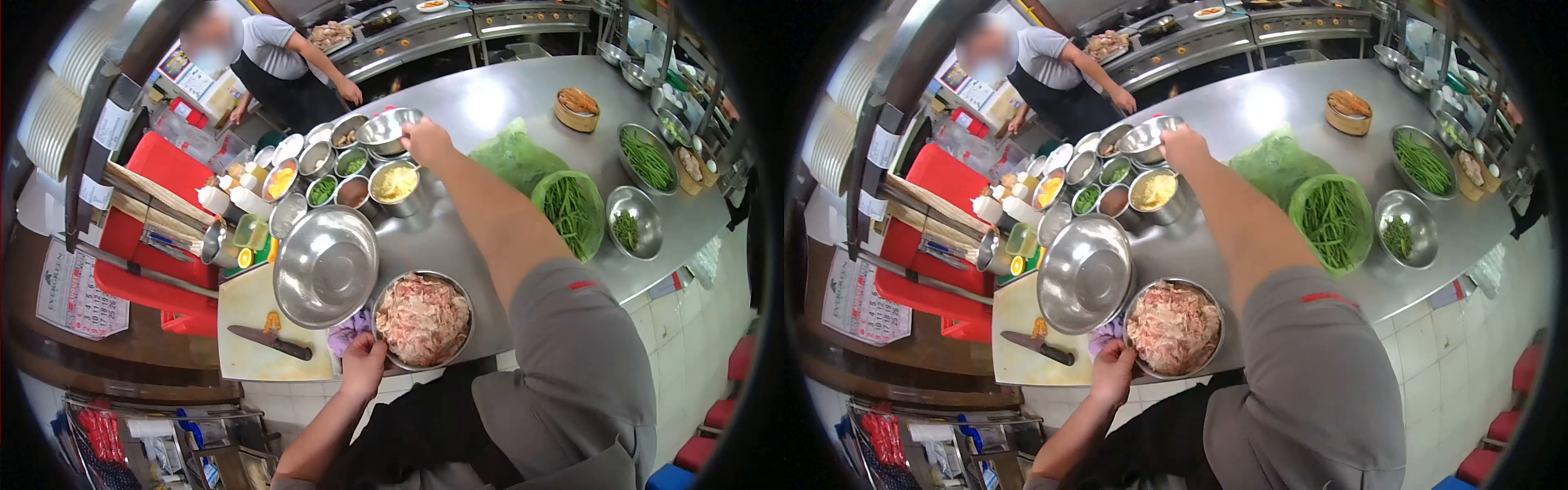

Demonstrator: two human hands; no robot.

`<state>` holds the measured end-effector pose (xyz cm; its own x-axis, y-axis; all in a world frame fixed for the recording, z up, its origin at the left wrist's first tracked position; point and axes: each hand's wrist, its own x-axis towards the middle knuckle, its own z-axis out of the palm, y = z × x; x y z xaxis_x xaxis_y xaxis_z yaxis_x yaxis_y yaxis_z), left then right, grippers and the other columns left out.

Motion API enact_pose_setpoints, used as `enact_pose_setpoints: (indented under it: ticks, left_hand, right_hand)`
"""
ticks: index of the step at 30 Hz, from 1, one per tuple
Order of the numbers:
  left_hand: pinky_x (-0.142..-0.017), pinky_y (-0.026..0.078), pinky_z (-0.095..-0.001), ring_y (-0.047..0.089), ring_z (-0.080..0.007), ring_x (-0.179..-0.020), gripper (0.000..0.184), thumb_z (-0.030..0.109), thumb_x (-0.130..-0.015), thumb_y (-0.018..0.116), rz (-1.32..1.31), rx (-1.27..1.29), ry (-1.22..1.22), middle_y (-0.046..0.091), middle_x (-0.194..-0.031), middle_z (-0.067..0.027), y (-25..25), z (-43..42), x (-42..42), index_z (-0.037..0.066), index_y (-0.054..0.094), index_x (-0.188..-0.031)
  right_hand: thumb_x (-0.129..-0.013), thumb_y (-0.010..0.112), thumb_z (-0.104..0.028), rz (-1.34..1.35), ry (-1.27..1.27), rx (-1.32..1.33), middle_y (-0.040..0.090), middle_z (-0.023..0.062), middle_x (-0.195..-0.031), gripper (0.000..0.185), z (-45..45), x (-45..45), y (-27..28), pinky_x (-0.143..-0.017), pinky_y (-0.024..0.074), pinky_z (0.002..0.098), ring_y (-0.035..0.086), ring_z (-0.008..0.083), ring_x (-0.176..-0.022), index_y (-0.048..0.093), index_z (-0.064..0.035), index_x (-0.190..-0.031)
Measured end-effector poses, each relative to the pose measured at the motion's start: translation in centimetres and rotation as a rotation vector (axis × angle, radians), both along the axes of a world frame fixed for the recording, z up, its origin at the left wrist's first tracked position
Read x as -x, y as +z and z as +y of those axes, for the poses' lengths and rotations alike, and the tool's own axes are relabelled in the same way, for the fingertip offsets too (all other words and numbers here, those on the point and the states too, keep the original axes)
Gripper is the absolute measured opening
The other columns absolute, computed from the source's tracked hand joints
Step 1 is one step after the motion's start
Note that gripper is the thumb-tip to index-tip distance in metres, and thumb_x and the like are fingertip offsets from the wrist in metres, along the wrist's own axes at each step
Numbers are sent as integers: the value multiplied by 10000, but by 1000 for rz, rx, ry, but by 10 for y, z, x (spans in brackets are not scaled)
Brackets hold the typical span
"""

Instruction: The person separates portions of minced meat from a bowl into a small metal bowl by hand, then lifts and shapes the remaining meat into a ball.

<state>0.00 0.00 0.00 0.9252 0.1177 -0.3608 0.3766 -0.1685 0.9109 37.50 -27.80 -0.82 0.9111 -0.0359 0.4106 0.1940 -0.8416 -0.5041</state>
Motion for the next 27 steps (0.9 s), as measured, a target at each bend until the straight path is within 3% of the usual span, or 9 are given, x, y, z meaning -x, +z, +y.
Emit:
enact_pose_setpoints:
  ticks: [5, 8, 11, 16, 19, 20, 23, 24, 27]
  left_hand:
    - [-617, 473, -340, 539, -126, -648, 222, 208, -910, 634, -112, -376, -223, 592, -676, -42, -42, 15, -22, 26, 603, -787]
    - [-639, 464, -315, 542, -112, -679, 206, 231, -938, 631, 53, -184, -284, 608, -721, -17, -78, 33, -25, 48, 619, -843]
    - [-691, 623, -330, 642, -126, -770, 193, 195, -1025, 601, 149, 70, -368, 644, -865, -45, -46, 26, -26, 15, 611, -958]
    - [-675, 595, -296, 600, -104, -701, 177, 182, -1013, 624, 129, 178, -474, 628, -852, -40, -60, 25, -39, 9, 596, -996]
    - [-639, 550, -262, 579, -78, -700, 211, 174, -1003, 638, -198, -59, -483, 620, -833, -33, -58, 29, -31, -1, 568, -1098]
    - [-731, 542, -310, 617, -149, -811, 394, 185, -943, 707, -326, 53, -436, 643, -969, -102, -75, 33, -29, -2, 521, -1235]
    - [-932, 525, -397, 629, -306, -1068, 575, 197, -875, 763, -786, -246, -652, 609, -1215, -219, -68, 46, -30, 1, 474, -1331]
    - [-1089, 434, -464, 503, -432, -1307, 655, 229, -816, 811, -865, -255, -670, 462, -1442, -299, -72, 46, -26, 30, 482, -1346]
    - [-1111, 426, -474, 470, -453, -1359, 616, 254, -831, 808, -875, -277, -687, 411, -1501, -307, -83, 43, -18, 64, 503, -1331]
  right_hand:
    - [-911, 695, -378, -78, 60, -60, 668, 155, -1083, 254, -32, 89, 53, -906, 526, 444, 633, 358, -1059, 737, -181, -1065]
    - [-909, 740, -294, -143, 55, -67, 667, 135, -1085, 238, -60, 181, 34, -807, 548, 384, 671, 288, -903, 726, -136, -1087]
    - [-888, 744, -327, -71, 44, -88, 659, 120, -1065, 268, -64, 264, 6, -799, 548, 420, 666, 322, -874, 732, -165, -1100]
    - [-885, 738, -272, 159, -59, 88, 662, 133, -1106, 259, -39, 314, -25, -822, 555, 427, 687, 332, -927, 733, -141, -1110]
    - [-882, 727, -280, 271, -79, 157, 668, 152, -1141, 318, -18, 332, 11, -867, 551, 451, 686, 355, -1004, 722, -131, -1162]
    - [-875, 731, -295, 328, -41, 130, 670, 154, -1147, 347, -10, 339, 29, -872, 551, 454, 685, 360, -1008, 717, -130, -1180]
    - [-846, 750, -324, 367, 137, 220, 678, 162, -1147, 411, 32, 371, 57, -877, 549, 458, 683, 373, -1016, 710, -120, -1200]
    - [-835, 758, -331, 364, 211, 283, 681, 165, -1143, 428, 46, 378, 62, -877, 549, 459, 683, 377, -1017, 709, -117, -1202]
    - [-799, 780, -347, 299, 159, 335, 686, 170, -1113, 455, 75, 383, 43, -863, 555, 456, 690, 375, -978, 713, -118, -1186]
